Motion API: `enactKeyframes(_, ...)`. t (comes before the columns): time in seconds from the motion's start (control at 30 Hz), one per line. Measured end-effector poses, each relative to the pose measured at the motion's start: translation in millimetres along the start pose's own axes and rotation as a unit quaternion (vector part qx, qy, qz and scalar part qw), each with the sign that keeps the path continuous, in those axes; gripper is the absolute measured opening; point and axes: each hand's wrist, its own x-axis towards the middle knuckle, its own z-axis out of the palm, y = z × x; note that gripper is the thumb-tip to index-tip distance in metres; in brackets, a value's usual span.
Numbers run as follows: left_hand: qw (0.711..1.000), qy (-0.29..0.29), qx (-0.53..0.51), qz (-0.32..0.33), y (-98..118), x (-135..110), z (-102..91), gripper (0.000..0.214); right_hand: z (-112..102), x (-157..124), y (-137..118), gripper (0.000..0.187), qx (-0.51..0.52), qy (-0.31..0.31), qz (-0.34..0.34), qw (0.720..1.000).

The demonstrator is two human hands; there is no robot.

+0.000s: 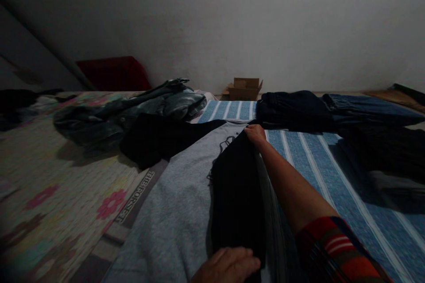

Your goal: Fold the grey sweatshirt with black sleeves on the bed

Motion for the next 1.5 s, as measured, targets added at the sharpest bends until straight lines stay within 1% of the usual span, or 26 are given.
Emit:
enactKeyframes(0.07,0.999,0.043,0.004,0.029,-3.0,6.6,-19.3,0.022,0.1,-1.3,0.0,0.031,-0.002,0.004,0.001,1.000)
enactKeyframes(0.1,0.997,0.055,0.003,0.055,-7.1,11.7,-31.2,0.020,-0.2,-2.3,-0.1,0.030,-0.002,0.006,0.002,1.000)
enactKeyframes(0.13,0.997,0.058,-0.003,0.051,-13.5,17.8,-43.4,0.020,-0.6,-3.6,-0.3,0.030,-0.001,0.009,0.002,1.000)
enactKeyframes(0.2,0.996,0.084,0.013,-0.018,-33.2,32.4,-64.5,0.021,-1.5,-6.7,-0.9,0.027,0.001,0.016,0.002,1.000)
enactKeyframes(0.27,0.990,0.095,0.034,-0.101,-59.7,48.8,-76.8,0.020,-2.1,-10.2,-1.2,0.024,0.005,0.023,0.000,1.000)
enactKeyframes(0.33,0.977,0.079,0.047,-0.194,-87.9,65.7,-79.9,0.020,-2.1,-13.5,-0.8,0.022,0.012,0.029,-0.003,0.999)
enactKeyframes(0.37,0.969,0.059,0.047,-0.237,-101.0,73.9,-79.2,0.021,-1.9,-14.9,-0.1,0.020,0.016,0.031,-0.004,0.999)
enactKeyframes(0.43,0.943,0.031,0.016,-0.330,-123.3,88.8,-75.9,0.021,-1.1,-16.6,2.1,0.018,0.025,0.035,-0.008,0.999)
enactKeyframes(0.47,0.932,0.019,-0.006,-0.363,-132.3,95.1,-74.1,0.021,-0.7,-16.6,3.5,0.017,0.031,0.037,-0.009,0.999)
enactKeyframes(0.53,0.920,0.009,-0.033,-0.391,-146.3,104.8,-71.0,0.020,0.3,-14.9,6.4,0.014,0.044,0.041,-0.007,0.998)
enactKeyframes(0.6,0.919,0.008,-0.042,-0.392,-156.1,110.4,-68.8,0.021,1.3,-11.5,9.0,0.014,0.061,0.045,0.000,0.997)
enactKeyframes(0.7,0.919,0.008,-0.054,-0.389,-165.2,113.0,-66.5,0.022,3.6,-6.5,11.1,0.017,0.091,0.041,0.015,0.995)
enactKeyframes(0.8,0.917,0.006,-0.070,-0.393,-169.9,111.7,-64.2,0.022,6.9,-3.9,11.8,0.021,0.122,0.034,0.027,0.992)
enactKeyframes(1.03,0.897,0.023,-0.122,-0.423,-176.4,103.1,-57.6,0.014,11.3,-0.7,10.2,0.019,0.177,0.016,0.060,0.982)
enactKeyframes(1.23,0.881,0.037,-0.190,-0.431,-185.9,98.0,-55.8,0.022,13.8,1.5,5.6,0.019,0.223,0.001,0.102,0.970)
enactKeyframes(1.4,0.861,0.052,-0.238,-0.447,-184.0,95.2,-60.4,0.023,19.0,2.6,3.4,0.024,0.254,-0.011,0.121,0.960)
enactKeyframes(1.5,0.849,0.048,-0.257,-0.459,-180.5,95.2,-62.7,0.022,22.8,3.5,2.7,0.027,0.277,0.009,0.098,0.956)
